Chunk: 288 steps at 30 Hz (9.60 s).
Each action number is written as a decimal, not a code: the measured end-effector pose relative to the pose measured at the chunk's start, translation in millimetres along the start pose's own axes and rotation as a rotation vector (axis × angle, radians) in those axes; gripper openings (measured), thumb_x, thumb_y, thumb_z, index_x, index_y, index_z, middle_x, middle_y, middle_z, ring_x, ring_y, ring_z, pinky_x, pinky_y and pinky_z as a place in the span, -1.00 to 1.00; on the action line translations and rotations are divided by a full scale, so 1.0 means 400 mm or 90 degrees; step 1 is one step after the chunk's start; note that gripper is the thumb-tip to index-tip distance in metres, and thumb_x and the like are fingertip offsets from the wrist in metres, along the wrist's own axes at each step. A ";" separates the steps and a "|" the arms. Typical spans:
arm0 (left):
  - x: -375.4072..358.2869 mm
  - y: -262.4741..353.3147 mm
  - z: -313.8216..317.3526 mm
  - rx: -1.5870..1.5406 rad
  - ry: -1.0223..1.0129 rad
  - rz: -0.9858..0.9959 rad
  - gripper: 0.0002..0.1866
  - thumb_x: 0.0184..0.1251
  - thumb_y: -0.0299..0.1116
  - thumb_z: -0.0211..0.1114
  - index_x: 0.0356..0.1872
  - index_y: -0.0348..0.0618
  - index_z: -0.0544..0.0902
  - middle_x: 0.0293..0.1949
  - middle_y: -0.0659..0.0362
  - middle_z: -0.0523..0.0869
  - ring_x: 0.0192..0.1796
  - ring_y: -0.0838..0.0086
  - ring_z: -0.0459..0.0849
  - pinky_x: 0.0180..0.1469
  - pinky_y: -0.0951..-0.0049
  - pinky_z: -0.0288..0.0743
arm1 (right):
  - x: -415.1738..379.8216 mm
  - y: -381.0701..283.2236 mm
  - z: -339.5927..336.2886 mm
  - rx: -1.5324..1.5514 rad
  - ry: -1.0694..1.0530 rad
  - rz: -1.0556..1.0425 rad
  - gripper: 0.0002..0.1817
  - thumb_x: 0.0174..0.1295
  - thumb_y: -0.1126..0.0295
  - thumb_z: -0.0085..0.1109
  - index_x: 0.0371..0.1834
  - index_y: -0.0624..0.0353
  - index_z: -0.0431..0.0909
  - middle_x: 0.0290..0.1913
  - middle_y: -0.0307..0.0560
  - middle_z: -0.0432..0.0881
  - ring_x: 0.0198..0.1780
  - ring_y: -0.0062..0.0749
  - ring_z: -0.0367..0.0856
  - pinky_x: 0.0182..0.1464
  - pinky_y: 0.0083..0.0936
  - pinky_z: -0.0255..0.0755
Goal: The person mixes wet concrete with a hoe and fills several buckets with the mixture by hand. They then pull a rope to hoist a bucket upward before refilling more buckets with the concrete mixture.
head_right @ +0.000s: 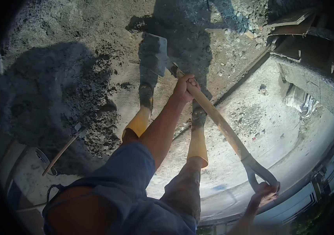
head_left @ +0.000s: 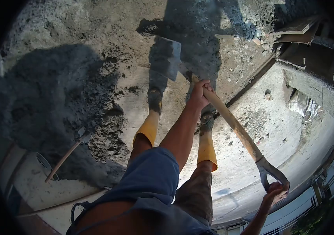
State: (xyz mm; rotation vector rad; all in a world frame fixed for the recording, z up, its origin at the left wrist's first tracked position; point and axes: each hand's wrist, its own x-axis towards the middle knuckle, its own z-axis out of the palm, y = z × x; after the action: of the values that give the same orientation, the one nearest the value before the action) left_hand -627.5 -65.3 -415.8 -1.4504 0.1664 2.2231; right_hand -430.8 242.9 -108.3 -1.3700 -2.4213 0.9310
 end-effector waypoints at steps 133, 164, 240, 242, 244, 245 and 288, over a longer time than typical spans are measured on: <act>-0.386 0.619 0.032 -0.276 0.111 0.254 -0.79 0.11 -0.47 0.25 -0.58 -0.07 0.38 -0.67 0.26 0.38 -0.61 0.46 0.42 -0.48 0.30 0.44 | -0.077 -0.750 0.387 0.051 -0.327 -0.092 -0.44 0.19 -0.22 -0.01 -0.68 0.03 0.30 -0.79 -0.33 0.22 -0.72 -0.59 0.17 -0.60 -0.59 0.10; -0.629 1.256 -0.207 -0.671 -0.236 0.400 -0.78 0.14 -0.48 0.11 -0.65 -0.02 0.33 -0.66 0.37 0.36 -0.58 0.59 0.36 -0.41 0.53 0.40 | -0.504 -1.473 0.982 0.061 -0.677 -0.731 -0.41 0.23 -0.15 -0.04 -0.61 0.23 0.28 -0.59 -0.17 0.37 -0.54 -0.42 0.36 -0.46 -0.43 0.32; -0.583 2.063 -0.397 -0.672 0.211 0.287 -0.81 0.08 -0.51 0.21 -0.67 -0.21 0.44 -0.70 0.08 0.46 -0.67 0.30 0.46 -0.58 0.27 0.43 | -1.201 -2.050 1.633 -0.310 -0.502 -0.481 -0.55 0.31 -0.05 -0.13 -0.45 0.16 0.32 -0.74 -0.32 0.17 -0.76 -0.57 0.20 -0.73 -0.60 0.13; -0.622 2.165 -0.509 -0.769 0.135 0.279 -0.81 0.06 -0.52 0.18 -0.68 -0.21 0.41 -0.68 0.10 0.46 -0.66 0.30 0.47 -0.57 0.28 0.45 | -1.388 -2.104 1.722 -0.348 -0.578 -0.530 -0.58 0.33 0.04 -0.13 -0.32 0.27 0.37 -0.69 -0.31 0.18 -0.72 -0.58 0.20 -0.70 -0.59 0.14; -0.646 2.213 -0.561 -0.823 0.073 0.303 -0.81 0.07 -0.53 0.16 -0.67 -0.19 0.38 -0.67 0.11 0.45 -0.63 0.30 0.47 -0.54 0.28 0.46 | -1.569 -2.170 1.763 -0.399 -0.661 -0.581 -0.58 0.35 0.13 -0.13 -0.18 0.38 0.42 -0.65 -0.30 0.20 -0.68 -0.58 0.21 -0.66 -0.59 0.15; -0.655 2.240 -0.565 -0.862 0.050 0.312 -0.82 0.09 -0.51 0.16 -0.63 -0.17 0.37 -0.66 0.12 0.43 -0.61 0.32 0.46 -0.51 0.29 0.46 | -1.636 -2.201 1.765 -0.412 -0.690 -0.595 -0.58 0.37 0.18 -0.13 -0.12 0.43 0.45 -0.62 -0.29 0.20 -0.66 -0.59 0.21 -0.65 -0.58 0.16; -1.836 1.449 -0.500 -1.156 -0.449 0.650 -0.68 0.17 -0.36 0.13 -0.08 -0.27 0.40 -0.56 0.34 0.37 -0.65 0.67 0.36 -0.59 0.62 0.31 | -2.423 -1.136 1.509 -0.907 -1.165 0.095 -0.76 0.13 0.29 0.22 -0.34 0.09 0.34 -0.51 -0.18 0.41 -0.54 -0.37 0.46 -0.47 -0.37 0.48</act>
State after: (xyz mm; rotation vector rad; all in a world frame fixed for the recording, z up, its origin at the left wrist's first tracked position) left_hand -484.3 -882.3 61.2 -0.8801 -2.3165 3.6691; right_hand -497.4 -982.0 -180.3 -0.5831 -5.0730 0.0473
